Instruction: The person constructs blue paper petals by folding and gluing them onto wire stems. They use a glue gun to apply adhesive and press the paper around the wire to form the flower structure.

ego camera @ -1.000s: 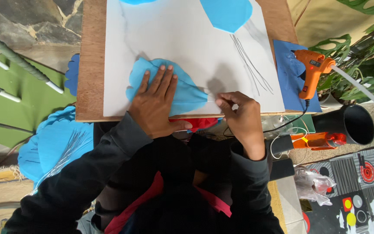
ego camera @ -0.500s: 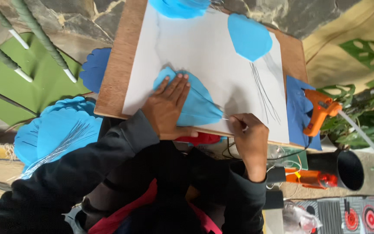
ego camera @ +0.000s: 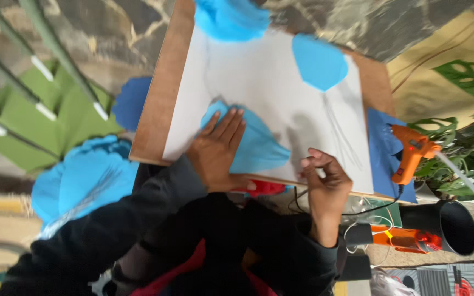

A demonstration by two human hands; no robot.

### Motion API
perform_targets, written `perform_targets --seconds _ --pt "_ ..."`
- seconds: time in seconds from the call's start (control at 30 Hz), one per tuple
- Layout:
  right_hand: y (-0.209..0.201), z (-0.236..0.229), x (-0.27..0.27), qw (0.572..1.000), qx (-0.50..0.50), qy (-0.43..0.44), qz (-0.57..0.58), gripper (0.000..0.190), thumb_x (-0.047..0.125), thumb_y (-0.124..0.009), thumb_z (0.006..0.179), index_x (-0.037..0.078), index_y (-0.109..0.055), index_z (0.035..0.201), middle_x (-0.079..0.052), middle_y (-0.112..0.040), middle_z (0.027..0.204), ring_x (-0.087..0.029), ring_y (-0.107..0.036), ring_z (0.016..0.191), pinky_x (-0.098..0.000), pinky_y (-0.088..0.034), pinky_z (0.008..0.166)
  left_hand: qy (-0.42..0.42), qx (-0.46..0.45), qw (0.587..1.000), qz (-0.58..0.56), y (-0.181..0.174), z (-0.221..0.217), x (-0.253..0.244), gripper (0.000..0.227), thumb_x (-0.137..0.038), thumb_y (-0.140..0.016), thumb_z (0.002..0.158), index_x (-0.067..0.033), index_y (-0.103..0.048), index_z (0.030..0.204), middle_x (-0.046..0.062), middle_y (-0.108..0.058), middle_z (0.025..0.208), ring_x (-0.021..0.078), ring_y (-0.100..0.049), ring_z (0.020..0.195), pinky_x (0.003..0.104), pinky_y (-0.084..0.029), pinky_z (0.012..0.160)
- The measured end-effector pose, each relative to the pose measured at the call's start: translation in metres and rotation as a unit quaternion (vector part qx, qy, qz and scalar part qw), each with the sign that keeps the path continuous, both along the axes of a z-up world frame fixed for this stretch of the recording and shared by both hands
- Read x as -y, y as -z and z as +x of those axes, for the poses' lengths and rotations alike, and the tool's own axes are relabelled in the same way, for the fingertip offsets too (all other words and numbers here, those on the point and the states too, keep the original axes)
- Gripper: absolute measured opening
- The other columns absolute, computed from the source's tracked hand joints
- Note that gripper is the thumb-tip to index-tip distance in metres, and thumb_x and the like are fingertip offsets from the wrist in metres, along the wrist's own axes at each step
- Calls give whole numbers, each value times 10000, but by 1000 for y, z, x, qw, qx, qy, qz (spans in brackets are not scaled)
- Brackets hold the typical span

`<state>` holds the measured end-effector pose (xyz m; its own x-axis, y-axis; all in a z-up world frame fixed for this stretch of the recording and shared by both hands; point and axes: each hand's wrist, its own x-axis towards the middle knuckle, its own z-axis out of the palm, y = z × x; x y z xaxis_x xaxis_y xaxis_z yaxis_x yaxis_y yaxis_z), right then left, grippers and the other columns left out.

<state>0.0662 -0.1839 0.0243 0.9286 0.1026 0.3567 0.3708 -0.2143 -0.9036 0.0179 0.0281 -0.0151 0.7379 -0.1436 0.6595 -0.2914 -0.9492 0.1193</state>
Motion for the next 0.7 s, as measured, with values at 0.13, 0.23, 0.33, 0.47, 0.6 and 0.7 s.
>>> perform_targets --seconds 0.13,0.23,0.33,0.47,0.6,0.7 --pt "-3 0 -6 993 -52 -16 108 207 -21 -628 771 -43 -602 975 -80 -585 735 -115 -567 602 -243 -541 550 -50 32 998 2 -10 -2 4 1062 -771 -600 514 30 -495 1203 187 -487 1264 308 -441 1197 438 -264 1048" --pt "-7 -2 -8 986 -79 -27 142 194 -39 -631 754 -73 -624 945 -110 -601 694 -131 -592 533 -256 -555 531 -31 -12 999 26 -2 1 0 1206 -908 -416 486 25 -431 1250 184 -404 1332 309 -361 1255 451 -222 1070" --pt "-6 0 -9 987 -90 -18 130 195 -28 -620 771 -83 -625 958 -148 -611 702 -157 -600 547 -288 -561 561 -23 -42 998 30 -3 1 -1 1218 -897 -439 505 42 -382 1279 208 -360 1351 335 -324 1269 471 -190 1075" --pt "-3 -2 -10 994 -56 -11 97 157 -5 -619 781 -23 -653 933 -139 -627 736 -158 -607 561 -279 -556 550 -19 -67 997 29 -4 1 0 1214 -911 -397 526 44 -375 1275 215 -346 1355 337 -303 1280 473 -179 1073" --pt "-14 -10 -14 997 -32 -5 74 134 27 -610 802 -9 -661 921 -151 -638 801 -150 -591 629 -292 -560 544 -29 -64 997 42 -3 1 0 1220 -912 -396 514 43 -385 1274 212 -355 1353 336 -305 1282 468 -171 1074" --pt "-14 -11 -14 998 -31 -1 63 145 46 -577 832 -21 -659 931 -159 -636 826 -154 -580 664 -301 -559 553 -25 -69 997 32 -3 1 1 1211 -906 -402 520 44 -386 1270 214 -349 1356 336 -300 1285 474 -168 1073"
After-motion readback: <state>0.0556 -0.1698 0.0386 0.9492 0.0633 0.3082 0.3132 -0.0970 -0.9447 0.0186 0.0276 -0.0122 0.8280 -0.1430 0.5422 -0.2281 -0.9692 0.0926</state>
